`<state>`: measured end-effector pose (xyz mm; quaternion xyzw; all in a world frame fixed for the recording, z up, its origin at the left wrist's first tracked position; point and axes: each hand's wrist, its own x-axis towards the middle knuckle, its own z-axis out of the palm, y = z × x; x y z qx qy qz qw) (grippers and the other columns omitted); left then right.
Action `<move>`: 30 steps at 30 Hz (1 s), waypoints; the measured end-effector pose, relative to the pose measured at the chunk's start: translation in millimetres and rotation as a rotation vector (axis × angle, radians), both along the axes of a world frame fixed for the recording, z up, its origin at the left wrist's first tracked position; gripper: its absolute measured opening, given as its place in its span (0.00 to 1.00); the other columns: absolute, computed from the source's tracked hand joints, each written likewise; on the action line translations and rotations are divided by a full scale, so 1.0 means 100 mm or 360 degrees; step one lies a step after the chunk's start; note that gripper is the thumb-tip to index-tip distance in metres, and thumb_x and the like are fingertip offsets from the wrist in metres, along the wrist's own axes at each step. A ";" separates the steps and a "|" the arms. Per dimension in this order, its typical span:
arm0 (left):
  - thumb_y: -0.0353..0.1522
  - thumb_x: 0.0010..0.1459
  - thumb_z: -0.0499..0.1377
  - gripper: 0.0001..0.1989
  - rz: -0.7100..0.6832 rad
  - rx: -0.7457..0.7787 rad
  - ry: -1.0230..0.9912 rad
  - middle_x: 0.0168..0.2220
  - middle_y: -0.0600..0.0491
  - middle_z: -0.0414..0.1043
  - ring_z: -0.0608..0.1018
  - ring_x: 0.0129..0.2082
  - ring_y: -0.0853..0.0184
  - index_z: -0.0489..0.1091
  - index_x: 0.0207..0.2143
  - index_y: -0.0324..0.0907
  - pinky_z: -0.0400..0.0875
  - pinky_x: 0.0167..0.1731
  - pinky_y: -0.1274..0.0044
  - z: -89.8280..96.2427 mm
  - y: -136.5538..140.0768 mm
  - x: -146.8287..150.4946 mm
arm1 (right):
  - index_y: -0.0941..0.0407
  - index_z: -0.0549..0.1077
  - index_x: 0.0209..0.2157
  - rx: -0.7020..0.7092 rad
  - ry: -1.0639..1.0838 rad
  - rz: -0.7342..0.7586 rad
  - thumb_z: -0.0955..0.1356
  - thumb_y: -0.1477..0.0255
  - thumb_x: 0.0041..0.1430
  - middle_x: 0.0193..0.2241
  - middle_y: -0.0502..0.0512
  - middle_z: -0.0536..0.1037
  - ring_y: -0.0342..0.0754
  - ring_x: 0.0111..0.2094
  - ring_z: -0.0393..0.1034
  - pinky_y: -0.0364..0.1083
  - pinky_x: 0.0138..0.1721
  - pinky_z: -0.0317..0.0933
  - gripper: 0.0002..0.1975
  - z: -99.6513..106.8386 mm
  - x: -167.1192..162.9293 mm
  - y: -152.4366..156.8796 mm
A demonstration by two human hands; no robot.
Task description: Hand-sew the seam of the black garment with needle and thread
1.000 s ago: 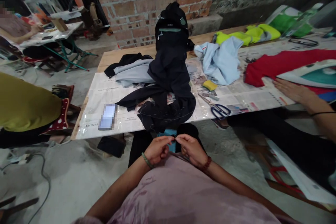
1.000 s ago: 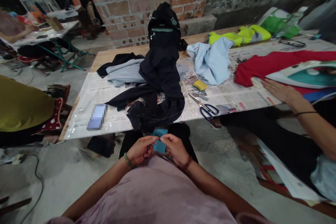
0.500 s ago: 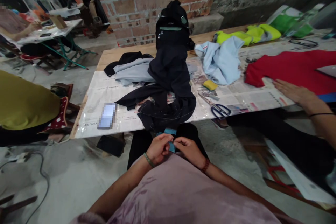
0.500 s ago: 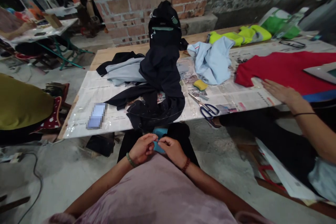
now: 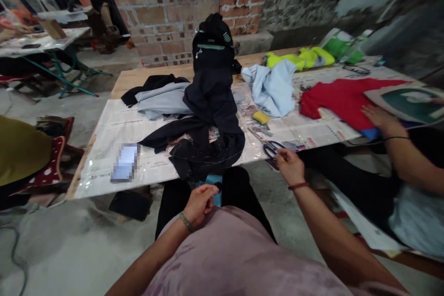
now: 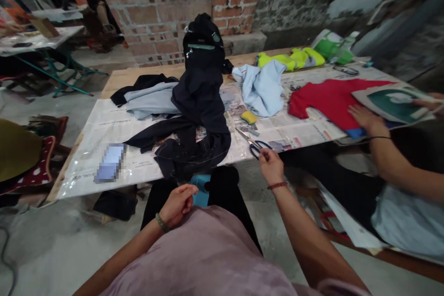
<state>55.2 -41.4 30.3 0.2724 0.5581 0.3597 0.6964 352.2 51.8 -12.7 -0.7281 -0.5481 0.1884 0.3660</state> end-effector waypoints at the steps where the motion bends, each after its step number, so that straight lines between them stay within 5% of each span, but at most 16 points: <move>1: 0.40 0.43 0.59 0.14 -0.0016 0.0006 -0.0001 0.09 0.62 0.54 0.54 0.09 0.80 0.65 0.24 0.37 0.40 0.09 0.85 -0.01 -0.01 0.00 | 0.60 0.67 0.37 0.0057 -0.0165 -0.0002 0.59 0.72 0.51 0.35 0.61 0.71 0.48 0.35 0.65 0.47 0.39 0.59 0.13 0.01 0.08 0.08; 8: 0.39 0.45 0.58 0.13 -0.0096 -0.0001 0.0013 0.10 0.61 0.54 0.53 0.09 0.80 0.65 0.24 0.37 0.41 0.09 0.85 -0.05 -0.05 -0.02 | 0.61 0.68 0.41 -0.0103 -0.0805 0.0343 0.62 0.76 0.48 0.41 0.62 0.68 0.51 0.44 0.59 0.47 0.46 0.53 0.16 -0.09 0.14 0.34; 13: 0.39 0.44 0.59 0.13 -0.0106 -0.0006 0.0029 0.10 0.61 0.55 0.53 0.09 0.80 0.65 0.25 0.37 0.41 0.09 0.85 -0.05 -0.05 -0.03 | 0.62 0.68 0.40 -0.0042 -0.0982 0.0297 0.60 0.75 0.52 0.40 0.62 0.68 0.52 0.44 0.58 0.47 0.48 0.50 0.14 -0.18 0.17 0.39; 24: 0.40 0.44 0.59 0.14 -0.0144 0.0006 0.0063 0.10 0.61 0.55 0.53 0.10 0.80 0.66 0.25 0.37 0.42 0.09 0.85 -0.01 -0.04 -0.01 | 0.63 0.63 0.47 -0.0657 -0.1056 0.0604 0.64 0.80 0.43 0.38 0.64 0.69 0.50 0.39 0.63 0.43 0.38 0.54 0.25 0.02 0.28 0.55; 30: 0.40 0.42 0.60 0.14 -0.0128 -0.0017 0.0026 0.10 0.61 0.55 0.54 0.10 0.79 0.66 0.24 0.37 0.42 0.09 0.85 0.00 -0.04 -0.02 | 0.60 0.64 0.46 -0.0755 -0.0676 0.0707 0.67 0.77 0.39 0.39 0.61 0.70 0.47 0.36 0.65 0.40 0.34 0.56 0.26 0.19 0.43 0.35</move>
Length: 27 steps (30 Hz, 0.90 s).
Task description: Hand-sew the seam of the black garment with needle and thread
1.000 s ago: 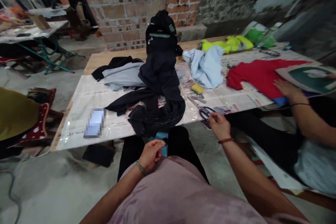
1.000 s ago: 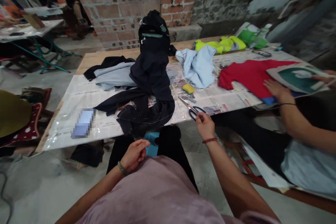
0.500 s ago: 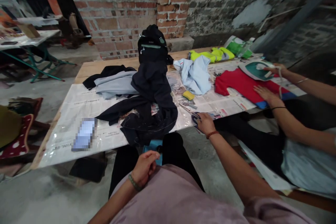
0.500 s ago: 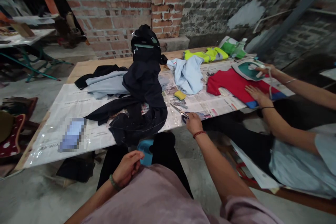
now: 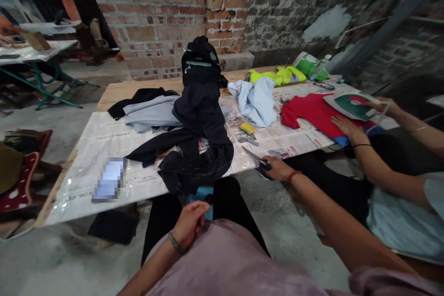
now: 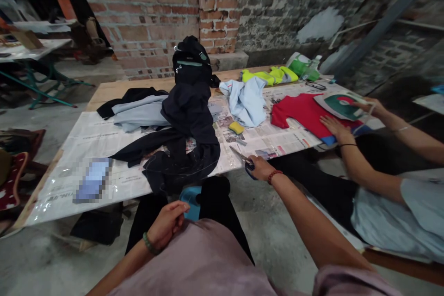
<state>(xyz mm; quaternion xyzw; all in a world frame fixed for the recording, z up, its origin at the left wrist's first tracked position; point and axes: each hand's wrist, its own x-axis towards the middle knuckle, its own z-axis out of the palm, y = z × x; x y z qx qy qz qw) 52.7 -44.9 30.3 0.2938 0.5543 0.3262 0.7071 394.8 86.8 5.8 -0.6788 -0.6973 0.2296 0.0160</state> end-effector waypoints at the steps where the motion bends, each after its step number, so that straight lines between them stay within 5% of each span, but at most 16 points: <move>1: 0.40 0.42 0.60 0.14 -0.0007 -0.0001 -0.0009 0.10 0.61 0.55 0.54 0.10 0.79 0.65 0.24 0.37 0.42 0.09 0.85 -0.01 0.00 0.00 | 0.59 0.63 0.47 -0.0035 0.0071 -0.0028 0.67 0.78 0.39 0.39 0.60 0.70 0.47 0.36 0.66 0.40 0.34 0.57 0.28 0.01 0.04 -0.07; 7: 0.40 0.44 0.59 0.14 -0.0052 -0.0018 -0.0041 0.10 0.61 0.56 0.53 0.09 0.80 0.65 0.24 0.37 0.42 0.09 0.85 -0.06 0.02 0.01 | 0.56 0.65 0.41 -0.0307 0.0631 -0.0321 0.68 0.68 0.42 0.24 0.50 0.70 0.42 0.23 0.64 0.40 0.23 0.58 0.21 -0.02 0.17 -0.77; 11: 0.40 0.44 0.59 0.14 -0.0071 -0.0007 -0.0020 0.10 0.61 0.56 0.54 0.09 0.80 0.66 0.25 0.37 0.43 0.09 0.84 -0.07 0.04 0.03 | 0.57 0.62 0.40 -0.0715 0.1041 -0.0475 0.63 0.57 0.47 0.11 0.40 0.55 0.38 0.11 0.51 0.39 0.12 0.48 0.22 -0.08 -0.04 -1.29; 17: 0.39 0.42 0.60 0.14 -0.0141 -0.0001 0.0064 0.10 0.60 0.57 0.54 0.09 0.80 0.68 0.24 0.36 0.43 0.10 0.84 -0.04 0.04 0.10 | 0.56 0.60 0.38 -0.0871 0.1469 0.0068 0.63 0.58 0.49 0.21 0.45 0.61 0.37 0.19 0.54 0.38 0.20 0.52 0.19 0.00 -0.60 -1.59; 27: 0.37 0.43 0.59 0.11 -0.0129 0.0007 0.0143 0.10 0.61 0.57 0.54 0.08 0.80 0.68 0.24 0.36 0.43 0.09 0.84 -0.02 0.03 0.09 | 0.56 0.62 0.43 -0.0765 0.1283 0.0640 0.64 0.62 0.50 0.27 0.48 0.64 0.39 0.26 0.56 0.38 0.26 0.54 0.20 0.11 -0.93 -1.34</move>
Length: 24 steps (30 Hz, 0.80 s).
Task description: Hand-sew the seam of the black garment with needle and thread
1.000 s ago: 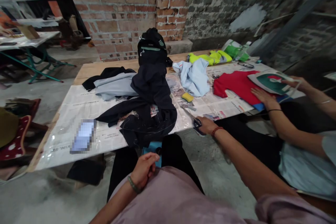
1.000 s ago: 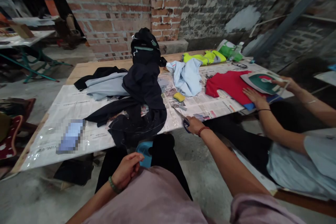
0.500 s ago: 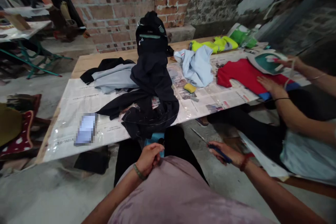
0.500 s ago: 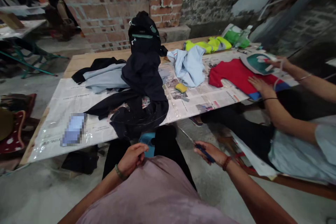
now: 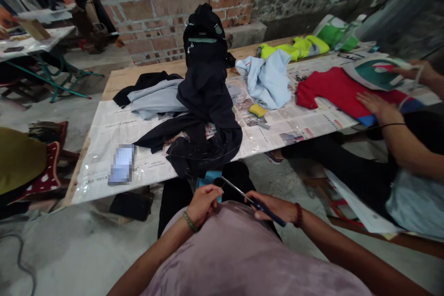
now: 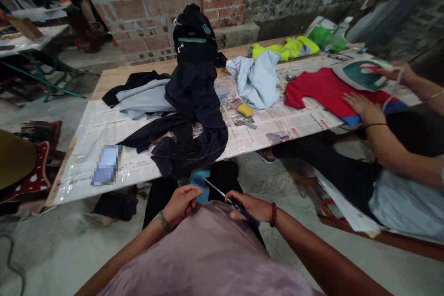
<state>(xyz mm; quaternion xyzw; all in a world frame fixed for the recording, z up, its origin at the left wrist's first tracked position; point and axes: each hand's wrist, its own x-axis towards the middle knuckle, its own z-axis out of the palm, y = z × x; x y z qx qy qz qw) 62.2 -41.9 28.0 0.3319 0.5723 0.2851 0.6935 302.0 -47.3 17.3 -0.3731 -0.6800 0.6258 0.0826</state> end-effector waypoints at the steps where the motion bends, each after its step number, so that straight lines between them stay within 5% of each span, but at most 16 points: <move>1: 0.36 0.43 0.59 0.11 0.0001 0.0003 0.0005 0.10 0.61 0.57 0.54 0.08 0.80 0.67 0.24 0.36 0.44 0.09 0.84 -0.01 0.00 0.00 | 0.57 0.62 0.43 0.0015 0.0006 0.0007 0.64 0.62 0.50 0.27 0.48 0.64 0.39 0.26 0.56 0.38 0.26 0.53 0.20 0.02 -0.03 0.01; 9: 0.36 0.44 0.58 0.10 -0.0041 0.0007 0.0035 0.10 0.61 0.57 0.55 0.08 0.80 0.67 0.23 0.37 0.44 0.09 0.84 -0.01 0.01 0.05 | 0.56 0.64 0.42 0.0021 0.0027 0.0014 0.64 0.60 0.49 0.29 0.49 0.65 0.41 0.28 0.58 0.39 0.29 0.55 0.20 0.12 -0.12 0.01; 24: 0.36 0.44 0.58 0.10 -0.0180 -0.0039 0.0105 0.09 0.61 0.57 0.55 0.08 0.80 0.66 0.23 0.36 0.43 0.10 0.83 0.01 0.02 0.06 | 0.58 0.65 0.35 -0.0058 0.0020 -0.0117 0.63 0.56 0.50 0.27 0.50 0.65 0.39 0.27 0.58 0.38 0.28 0.55 0.20 0.01 -0.15 -0.05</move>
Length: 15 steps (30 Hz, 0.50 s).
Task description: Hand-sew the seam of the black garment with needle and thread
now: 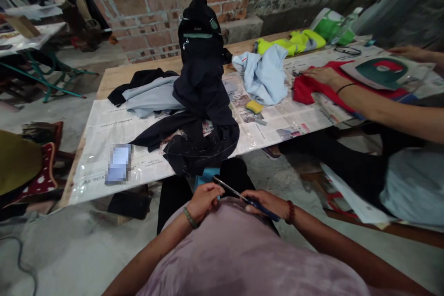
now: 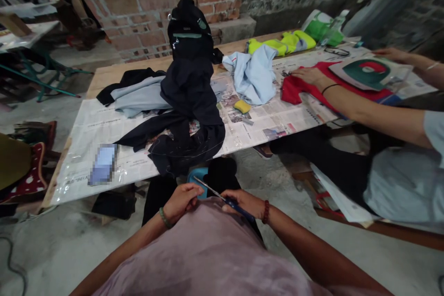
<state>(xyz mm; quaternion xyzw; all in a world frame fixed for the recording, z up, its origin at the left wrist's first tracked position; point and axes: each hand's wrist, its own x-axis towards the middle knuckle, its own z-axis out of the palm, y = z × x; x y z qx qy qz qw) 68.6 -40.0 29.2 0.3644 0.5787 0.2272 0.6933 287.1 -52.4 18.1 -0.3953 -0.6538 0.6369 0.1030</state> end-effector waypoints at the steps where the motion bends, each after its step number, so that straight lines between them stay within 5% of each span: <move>1: 0.36 0.44 0.58 0.10 0.0000 0.0000 0.0002 0.09 0.61 0.57 0.55 0.08 0.80 0.67 0.23 0.36 0.42 0.10 0.83 0.00 0.00 0.00 | 0.58 0.65 0.35 -0.0032 0.0022 -0.0017 0.63 0.56 0.50 0.26 0.49 0.65 0.38 0.25 0.58 0.38 0.26 0.55 0.19 -0.01 0.00 -0.01; 6: 0.37 0.43 0.59 0.11 0.0009 -0.0010 -0.0032 0.10 0.61 0.57 0.55 0.09 0.80 0.67 0.23 0.36 0.43 0.11 0.83 -0.02 0.00 -0.01 | 0.58 0.64 0.36 -0.0263 0.0014 -0.0119 0.65 0.57 0.48 0.20 0.45 0.62 0.34 0.16 0.53 0.36 0.16 0.50 0.20 -0.10 0.04 -0.06; 15: 0.36 0.43 0.58 0.10 0.0011 -0.0013 -0.0042 0.10 0.61 0.58 0.54 0.08 0.80 0.67 0.23 0.36 0.43 0.10 0.83 -0.02 0.00 -0.01 | 0.56 0.62 0.37 -0.0253 -0.0013 -0.0327 0.65 0.59 0.49 0.18 0.43 0.60 0.35 0.14 0.54 0.36 0.14 0.51 0.18 -0.28 0.14 -0.09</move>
